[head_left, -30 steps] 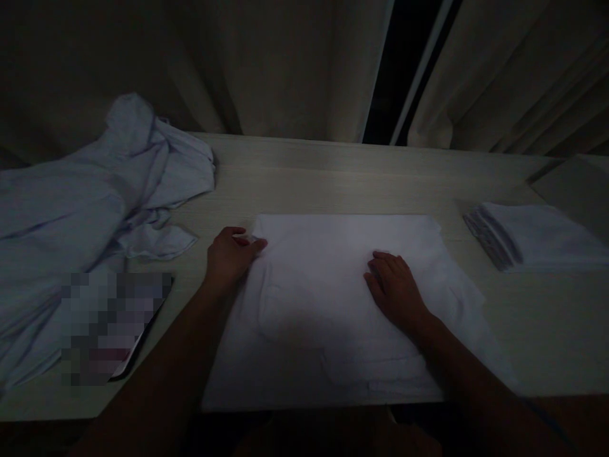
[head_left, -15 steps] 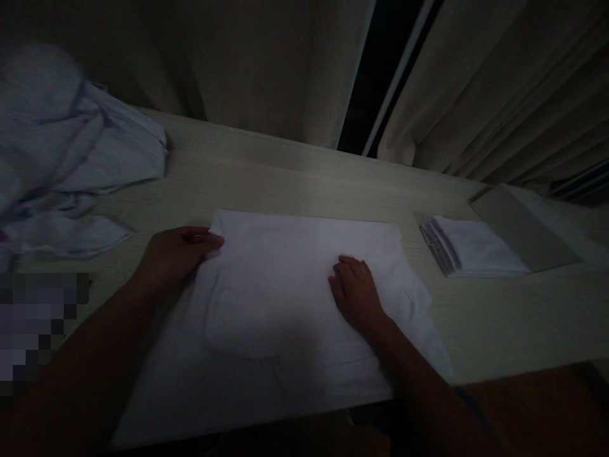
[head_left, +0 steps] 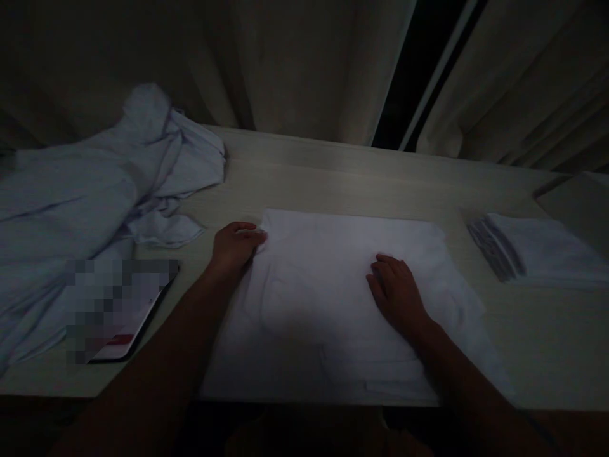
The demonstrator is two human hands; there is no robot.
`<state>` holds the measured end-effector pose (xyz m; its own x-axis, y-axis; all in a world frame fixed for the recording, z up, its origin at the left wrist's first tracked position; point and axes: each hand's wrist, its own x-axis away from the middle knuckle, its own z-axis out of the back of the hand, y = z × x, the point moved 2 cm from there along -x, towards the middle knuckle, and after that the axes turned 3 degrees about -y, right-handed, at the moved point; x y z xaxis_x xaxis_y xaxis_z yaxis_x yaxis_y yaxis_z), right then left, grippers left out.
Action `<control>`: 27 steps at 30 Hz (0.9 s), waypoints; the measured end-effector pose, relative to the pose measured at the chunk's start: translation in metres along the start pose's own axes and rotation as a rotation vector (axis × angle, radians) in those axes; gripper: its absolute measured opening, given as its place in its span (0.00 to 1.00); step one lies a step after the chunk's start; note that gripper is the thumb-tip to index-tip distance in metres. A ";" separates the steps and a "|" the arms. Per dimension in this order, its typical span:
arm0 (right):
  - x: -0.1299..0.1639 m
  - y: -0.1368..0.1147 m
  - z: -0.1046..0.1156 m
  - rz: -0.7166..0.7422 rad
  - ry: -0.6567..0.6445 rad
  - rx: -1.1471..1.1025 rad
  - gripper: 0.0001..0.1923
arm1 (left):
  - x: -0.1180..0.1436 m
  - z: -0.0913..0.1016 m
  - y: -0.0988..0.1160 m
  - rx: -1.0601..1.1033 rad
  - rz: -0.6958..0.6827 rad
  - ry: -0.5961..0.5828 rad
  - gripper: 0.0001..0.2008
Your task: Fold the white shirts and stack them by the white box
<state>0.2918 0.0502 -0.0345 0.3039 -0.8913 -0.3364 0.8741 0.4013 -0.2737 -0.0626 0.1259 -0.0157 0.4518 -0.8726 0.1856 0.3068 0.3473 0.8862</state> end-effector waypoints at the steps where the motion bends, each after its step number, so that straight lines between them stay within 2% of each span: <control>1: 0.000 0.000 0.000 -0.003 -0.005 0.004 0.12 | -0.001 0.000 -0.002 0.030 0.024 0.003 0.23; 5: 0.000 0.001 0.000 -0.005 -0.019 0.010 0.12 | -0.006 -0.002 -0.007 0.101 0.049 -0.046 0.21; 10: 0.000 0.001 -0.001 -0.010 -0.028 0.010 0.12 | -0.005 0.000 0.000 -0.097 -0.122 -0.014 0.17; 13: 0.000 0.001 0.000 -0.003 -0.014 0.005 0.12 | 0.001 -0.001 0.008 -0.169 -0.187 -0.038 0.21; 19: 0.000 -0.001 0.001 -0.003 -0.012 0.010 0.12 | 0.004 -0.003 0.011 -0.208 -0.202 -0.021 0.26; 22: 0.000 0.000 0.000 0.006 -0.009 0.006 0.12 | -0.001 -0.004 0.005 -0.162 -0.193 -0.016 0.25; 27: 0.000 0.000 -0.001 0.004 -0.011 0.013 0.13 | -0.010 -0.008 -0.007 0.034 -0.136 -0.026 0.25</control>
<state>0.2915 0.0508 -0.0354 0.3113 -0.8921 -0.3274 0.8779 0.4019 -0.2604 -0.0625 0.1348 -0.0273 0.3862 -0.9195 0.0727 0.3350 0.2132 0.9178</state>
